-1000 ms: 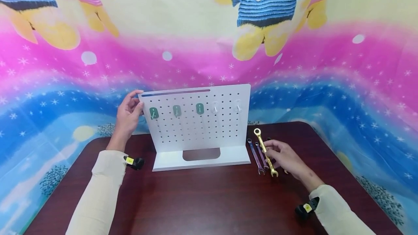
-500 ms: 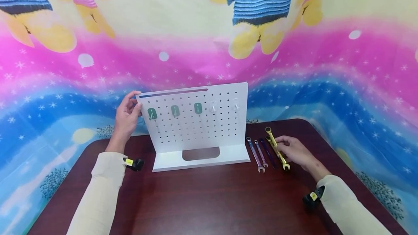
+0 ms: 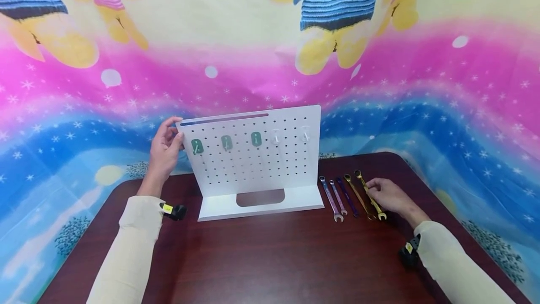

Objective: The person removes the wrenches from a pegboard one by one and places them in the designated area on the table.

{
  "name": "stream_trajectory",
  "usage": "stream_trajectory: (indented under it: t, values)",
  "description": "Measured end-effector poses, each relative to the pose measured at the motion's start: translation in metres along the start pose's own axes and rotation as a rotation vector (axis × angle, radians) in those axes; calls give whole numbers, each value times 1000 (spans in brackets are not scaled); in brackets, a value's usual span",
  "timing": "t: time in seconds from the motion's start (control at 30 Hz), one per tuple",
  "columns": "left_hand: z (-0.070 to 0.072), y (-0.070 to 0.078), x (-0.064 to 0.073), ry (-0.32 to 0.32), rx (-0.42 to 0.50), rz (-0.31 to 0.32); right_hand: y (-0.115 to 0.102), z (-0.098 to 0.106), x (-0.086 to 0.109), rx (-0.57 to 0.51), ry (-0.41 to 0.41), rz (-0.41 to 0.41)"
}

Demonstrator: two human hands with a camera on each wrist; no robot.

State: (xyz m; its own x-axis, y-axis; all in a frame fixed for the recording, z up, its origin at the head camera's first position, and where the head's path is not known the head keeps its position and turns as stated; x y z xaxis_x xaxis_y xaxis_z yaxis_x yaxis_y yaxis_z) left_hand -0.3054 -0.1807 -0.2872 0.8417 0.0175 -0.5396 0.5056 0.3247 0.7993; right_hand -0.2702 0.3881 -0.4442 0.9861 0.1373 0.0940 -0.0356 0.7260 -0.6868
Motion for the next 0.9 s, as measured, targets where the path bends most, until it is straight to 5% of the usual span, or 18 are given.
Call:
stream_trajectory:
  t: [0.53,0.9]
  values:
    - [1,-2,-1,-7,-3,2,-1,-2,-11,233,60,68]
    - [1,-41,-11,19,-3,5,-11,-5,-5,274,67,24]
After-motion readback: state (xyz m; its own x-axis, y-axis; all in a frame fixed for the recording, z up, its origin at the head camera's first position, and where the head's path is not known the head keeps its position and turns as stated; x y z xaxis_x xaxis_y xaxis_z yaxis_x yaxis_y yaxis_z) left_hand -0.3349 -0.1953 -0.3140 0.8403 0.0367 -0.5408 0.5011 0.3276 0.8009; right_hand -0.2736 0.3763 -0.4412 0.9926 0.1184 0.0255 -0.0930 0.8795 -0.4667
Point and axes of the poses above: each hand's wrist, its own x-axis away from the middle knuckle, its own z-axis out of the back of the hand, y = z × x, the point moved 4 cm from there along -x, towards the middle knuckle
